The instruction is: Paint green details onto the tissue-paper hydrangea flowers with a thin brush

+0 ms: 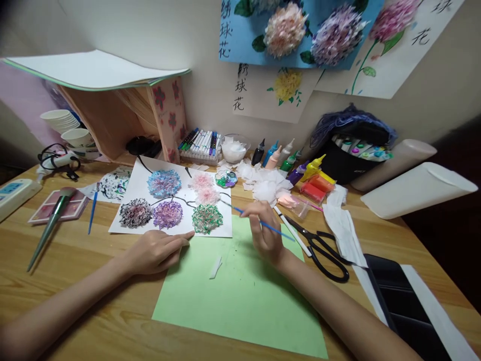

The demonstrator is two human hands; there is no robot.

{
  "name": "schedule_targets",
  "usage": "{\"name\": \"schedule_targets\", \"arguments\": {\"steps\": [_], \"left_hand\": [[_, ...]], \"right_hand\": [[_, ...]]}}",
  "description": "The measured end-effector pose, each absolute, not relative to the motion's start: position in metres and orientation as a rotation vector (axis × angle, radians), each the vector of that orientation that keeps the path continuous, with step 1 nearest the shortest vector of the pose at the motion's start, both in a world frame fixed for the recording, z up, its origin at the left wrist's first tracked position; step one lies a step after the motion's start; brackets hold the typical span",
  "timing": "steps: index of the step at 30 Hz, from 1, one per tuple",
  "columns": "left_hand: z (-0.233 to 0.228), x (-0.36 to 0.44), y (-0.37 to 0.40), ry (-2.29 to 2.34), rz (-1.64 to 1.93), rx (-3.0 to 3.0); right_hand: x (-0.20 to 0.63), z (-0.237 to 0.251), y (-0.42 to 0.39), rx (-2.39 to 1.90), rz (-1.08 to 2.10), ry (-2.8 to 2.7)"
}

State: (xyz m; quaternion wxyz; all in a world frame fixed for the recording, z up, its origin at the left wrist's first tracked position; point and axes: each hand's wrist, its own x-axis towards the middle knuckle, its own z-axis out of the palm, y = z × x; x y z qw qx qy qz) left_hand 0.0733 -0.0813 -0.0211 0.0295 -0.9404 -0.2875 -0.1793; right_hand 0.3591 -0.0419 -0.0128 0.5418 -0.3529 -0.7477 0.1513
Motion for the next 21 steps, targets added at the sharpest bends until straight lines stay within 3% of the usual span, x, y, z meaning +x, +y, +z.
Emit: {"name": "schedule_targets", "arguments": {"steps": [8, 21], "left_hand": [[-0.02, 0.074, -0.082, -0.886, -0.58, -2.889], [-0.024, 0.071, -0.082, -0.88, -0.566, -2.897]], "right_hand": [[0.338, 0.0, 0.045, -1.119, 0.509, -1.828], [0.34, -0.021, 0.051, -1.133, 0.478, -1.897]]}}
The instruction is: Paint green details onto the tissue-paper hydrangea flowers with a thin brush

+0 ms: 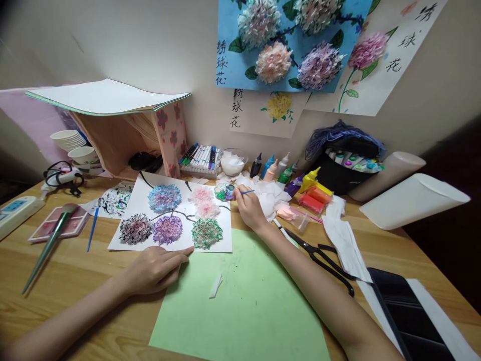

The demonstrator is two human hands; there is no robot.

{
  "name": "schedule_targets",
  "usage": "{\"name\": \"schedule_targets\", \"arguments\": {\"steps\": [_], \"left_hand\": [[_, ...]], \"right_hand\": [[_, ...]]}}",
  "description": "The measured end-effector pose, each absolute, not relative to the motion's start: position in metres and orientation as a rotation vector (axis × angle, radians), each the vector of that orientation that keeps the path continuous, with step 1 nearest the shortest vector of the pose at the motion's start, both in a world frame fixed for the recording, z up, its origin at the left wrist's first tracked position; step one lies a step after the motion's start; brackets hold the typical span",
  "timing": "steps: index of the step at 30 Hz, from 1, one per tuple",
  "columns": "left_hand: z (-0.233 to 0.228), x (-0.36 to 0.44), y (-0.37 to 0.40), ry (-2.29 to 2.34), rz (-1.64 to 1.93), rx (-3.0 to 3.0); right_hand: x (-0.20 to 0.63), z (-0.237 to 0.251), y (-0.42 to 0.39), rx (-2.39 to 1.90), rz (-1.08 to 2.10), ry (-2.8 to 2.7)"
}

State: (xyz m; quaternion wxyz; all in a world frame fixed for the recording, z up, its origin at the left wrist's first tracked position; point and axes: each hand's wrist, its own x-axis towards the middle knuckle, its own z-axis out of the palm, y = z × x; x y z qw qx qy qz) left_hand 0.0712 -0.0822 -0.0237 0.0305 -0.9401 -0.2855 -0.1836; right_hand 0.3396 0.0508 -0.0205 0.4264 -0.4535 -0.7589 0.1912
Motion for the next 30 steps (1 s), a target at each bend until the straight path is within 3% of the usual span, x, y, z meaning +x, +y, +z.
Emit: {"name": "schedule_targets", "arguments": {"steps": [30], "left_hand": [[-0.0225, 0.0729, -0.0811, -0.886, -0.563, -2.878]], "right_hand": [[0.3427, -0.0273, 0.058, -1.134, 0.674, -1.746]]}}
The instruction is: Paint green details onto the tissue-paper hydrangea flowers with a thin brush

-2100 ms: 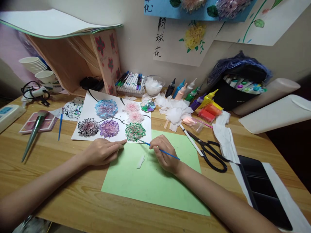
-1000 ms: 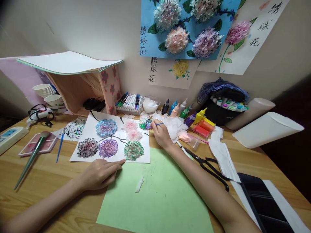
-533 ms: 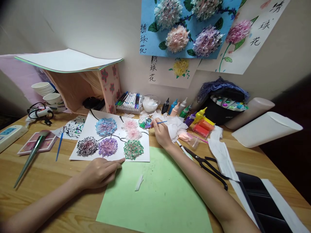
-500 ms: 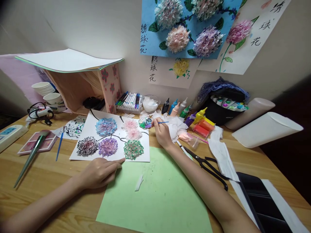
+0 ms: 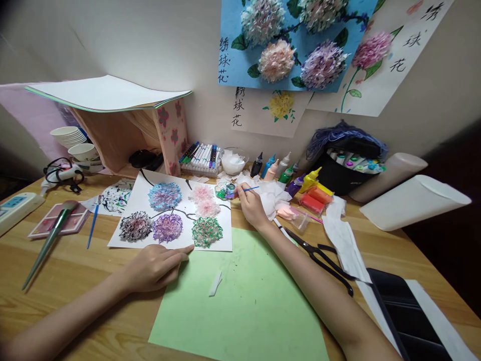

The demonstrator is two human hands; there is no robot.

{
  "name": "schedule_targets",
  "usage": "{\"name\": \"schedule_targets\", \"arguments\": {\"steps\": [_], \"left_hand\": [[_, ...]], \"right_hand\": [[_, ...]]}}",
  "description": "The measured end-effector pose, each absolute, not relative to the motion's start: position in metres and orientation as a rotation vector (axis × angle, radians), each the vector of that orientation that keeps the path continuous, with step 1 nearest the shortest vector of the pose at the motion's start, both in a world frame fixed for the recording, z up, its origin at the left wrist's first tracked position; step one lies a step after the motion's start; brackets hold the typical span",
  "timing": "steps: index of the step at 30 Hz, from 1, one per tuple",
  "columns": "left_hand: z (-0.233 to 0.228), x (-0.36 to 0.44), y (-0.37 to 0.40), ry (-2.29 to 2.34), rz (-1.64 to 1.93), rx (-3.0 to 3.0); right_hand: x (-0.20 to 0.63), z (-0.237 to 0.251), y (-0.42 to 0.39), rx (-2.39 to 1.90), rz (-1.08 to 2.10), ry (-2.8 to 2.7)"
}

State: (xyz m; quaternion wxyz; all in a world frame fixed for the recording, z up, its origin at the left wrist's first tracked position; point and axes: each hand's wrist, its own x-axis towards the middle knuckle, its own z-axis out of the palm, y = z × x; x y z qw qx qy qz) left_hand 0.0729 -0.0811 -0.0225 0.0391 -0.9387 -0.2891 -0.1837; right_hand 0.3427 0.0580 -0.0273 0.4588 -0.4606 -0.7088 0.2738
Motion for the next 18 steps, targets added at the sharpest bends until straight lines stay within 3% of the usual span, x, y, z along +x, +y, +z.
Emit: {"name": "schedule_targets", "arguments": {"steps": [18], "left_hand": [[-0.0206, 0.0738, -0.0816, -0.879, -0.57, -2.889]], "right_hand": [[0.3414, -0.0245, 0.0562, -1.129, 0.628, -1.826]]}}
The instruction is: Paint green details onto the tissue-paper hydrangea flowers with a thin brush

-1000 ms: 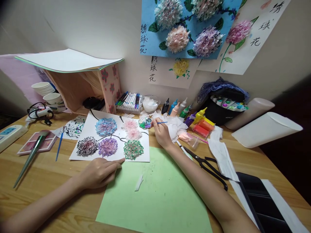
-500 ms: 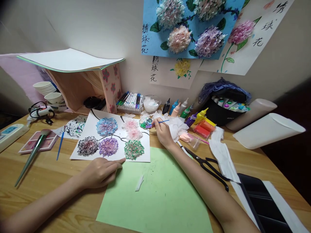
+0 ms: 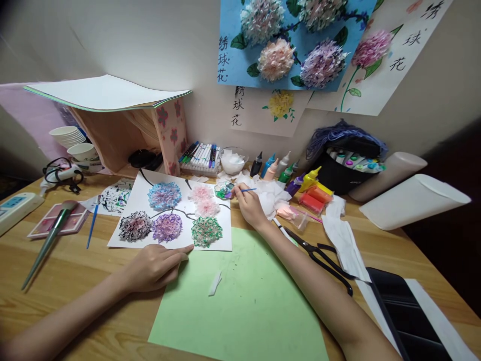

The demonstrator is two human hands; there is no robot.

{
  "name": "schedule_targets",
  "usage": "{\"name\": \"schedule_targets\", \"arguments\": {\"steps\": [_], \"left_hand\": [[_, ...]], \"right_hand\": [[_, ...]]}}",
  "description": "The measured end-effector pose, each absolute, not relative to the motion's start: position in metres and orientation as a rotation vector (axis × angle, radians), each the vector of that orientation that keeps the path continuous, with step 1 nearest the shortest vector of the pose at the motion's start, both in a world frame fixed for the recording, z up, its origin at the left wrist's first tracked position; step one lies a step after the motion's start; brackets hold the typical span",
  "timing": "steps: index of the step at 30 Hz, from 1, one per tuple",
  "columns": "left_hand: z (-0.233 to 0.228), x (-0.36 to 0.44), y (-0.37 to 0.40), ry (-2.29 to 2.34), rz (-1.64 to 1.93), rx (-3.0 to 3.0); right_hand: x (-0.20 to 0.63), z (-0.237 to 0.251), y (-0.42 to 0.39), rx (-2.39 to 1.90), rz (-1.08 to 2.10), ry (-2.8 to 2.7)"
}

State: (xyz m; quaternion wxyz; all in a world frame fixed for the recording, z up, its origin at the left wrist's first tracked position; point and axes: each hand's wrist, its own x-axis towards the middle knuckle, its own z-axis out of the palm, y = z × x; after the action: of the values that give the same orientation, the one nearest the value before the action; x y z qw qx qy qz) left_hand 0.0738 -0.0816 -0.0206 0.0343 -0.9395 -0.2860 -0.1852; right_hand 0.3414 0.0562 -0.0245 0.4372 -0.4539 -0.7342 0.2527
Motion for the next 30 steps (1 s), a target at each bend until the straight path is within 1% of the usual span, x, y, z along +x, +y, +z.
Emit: {"name": "schedule_targets", "arguments": {"steps": [6, 10, 15, 18, 23, 30], "left_hand": [[-0.0214, 0.0731, -0.082, -0.886, -0.581, -2.887], [-0.0206, 0.0732, -0.082, -0.887, -0.571, -2.891], [-0.0205, 0.0732, -0.0821, -0.886, -0.565, -2.892], [-0.021, 0.0737, -0.082, -0.885, -0.578, -2.892], [-0.0209, 0.0742, -0.0816, -0.882, -0.585, -2.889], [-0.0199, 0.0734, -0.0822, -0.877, -0.578, -2.894]], "right_hand": [[0.3419, -0.0255, 0.0574, -1.131, 0.664, -1.729], [0.3413, -0.0261, 0.0577, -1.123, 0.708, -1.768], [0.3422, -0.026, 0.0575, -1.107, 0.684, -1.739], [0.3432, -0.0254, 0.0571, -1.103, 0.624, -1.853], [0.3439, -0.0258, 0.0559, -1.06, 0.433, -1.955], [0.3432, -0.0267, 0.0534, -1.038, 0.396, -2.003]]}}
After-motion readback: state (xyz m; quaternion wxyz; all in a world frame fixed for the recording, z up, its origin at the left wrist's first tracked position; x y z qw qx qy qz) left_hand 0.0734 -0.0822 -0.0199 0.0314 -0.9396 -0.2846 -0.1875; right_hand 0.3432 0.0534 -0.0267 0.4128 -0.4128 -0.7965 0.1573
